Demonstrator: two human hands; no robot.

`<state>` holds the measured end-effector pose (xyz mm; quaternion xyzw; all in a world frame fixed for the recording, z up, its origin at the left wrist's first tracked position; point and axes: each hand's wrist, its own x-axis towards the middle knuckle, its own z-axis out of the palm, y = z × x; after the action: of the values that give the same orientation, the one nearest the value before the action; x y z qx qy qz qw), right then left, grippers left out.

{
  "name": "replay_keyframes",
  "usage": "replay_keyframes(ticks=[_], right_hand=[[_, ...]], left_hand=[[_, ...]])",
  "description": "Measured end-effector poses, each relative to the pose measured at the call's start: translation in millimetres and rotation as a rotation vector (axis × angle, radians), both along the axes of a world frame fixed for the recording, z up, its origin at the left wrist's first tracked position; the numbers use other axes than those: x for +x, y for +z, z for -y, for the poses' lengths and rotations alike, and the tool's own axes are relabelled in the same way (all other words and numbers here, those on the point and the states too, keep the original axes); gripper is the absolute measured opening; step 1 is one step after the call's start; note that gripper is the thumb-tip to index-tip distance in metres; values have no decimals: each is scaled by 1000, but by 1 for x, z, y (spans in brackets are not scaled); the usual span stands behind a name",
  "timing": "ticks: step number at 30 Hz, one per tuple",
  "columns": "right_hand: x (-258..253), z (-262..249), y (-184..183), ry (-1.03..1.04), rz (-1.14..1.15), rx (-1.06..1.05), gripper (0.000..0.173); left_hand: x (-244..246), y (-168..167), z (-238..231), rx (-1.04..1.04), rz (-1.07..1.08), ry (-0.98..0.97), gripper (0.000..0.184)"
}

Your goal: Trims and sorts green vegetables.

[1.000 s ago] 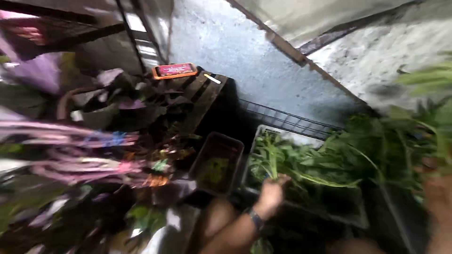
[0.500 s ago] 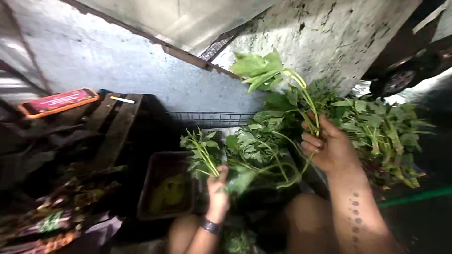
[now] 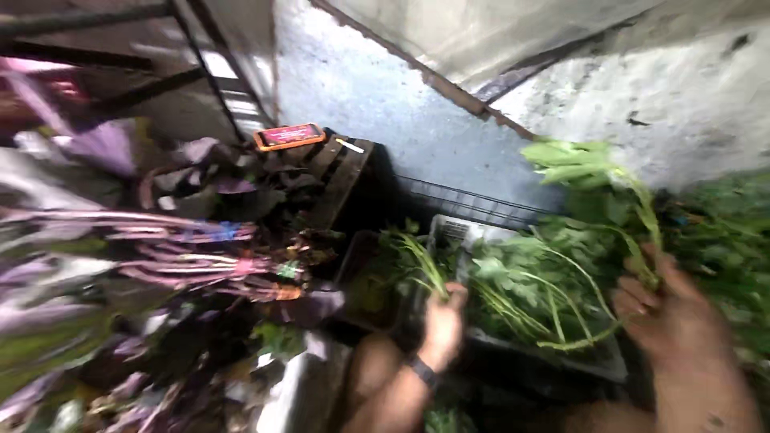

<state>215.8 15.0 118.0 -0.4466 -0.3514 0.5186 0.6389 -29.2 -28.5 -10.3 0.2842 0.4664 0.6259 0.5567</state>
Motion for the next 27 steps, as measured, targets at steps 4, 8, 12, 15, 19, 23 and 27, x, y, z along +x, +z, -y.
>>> replay_keyframes(ticks=[4,8,12,15,19,23,27], right_hand=[[-3,-4,-31,112,-160,-15,39],[7,3,-62,129,-475,-158,48],[16,8,-81,24,-627,-274,46],[-7,9,-64,-99,-502,-326,29],[-70,7,-51,-3,-34,-280,24],[-111,10,-69,125,334,-113,32],[-135,12,-79,79,188,-146,28]], left_hand=[[10,-1,-3,-83,33,-129,15],[10,-4,-9,-89,38,-29,14],[-1,2,-9,-68,46,-35,15],[3,8,-6,9,-73,-213,23],[20,5,-3,142,-254,-373,40],[23,-3,-5,195,-369,-257,23],[15,-2,-4,209,-193,-207,20]])
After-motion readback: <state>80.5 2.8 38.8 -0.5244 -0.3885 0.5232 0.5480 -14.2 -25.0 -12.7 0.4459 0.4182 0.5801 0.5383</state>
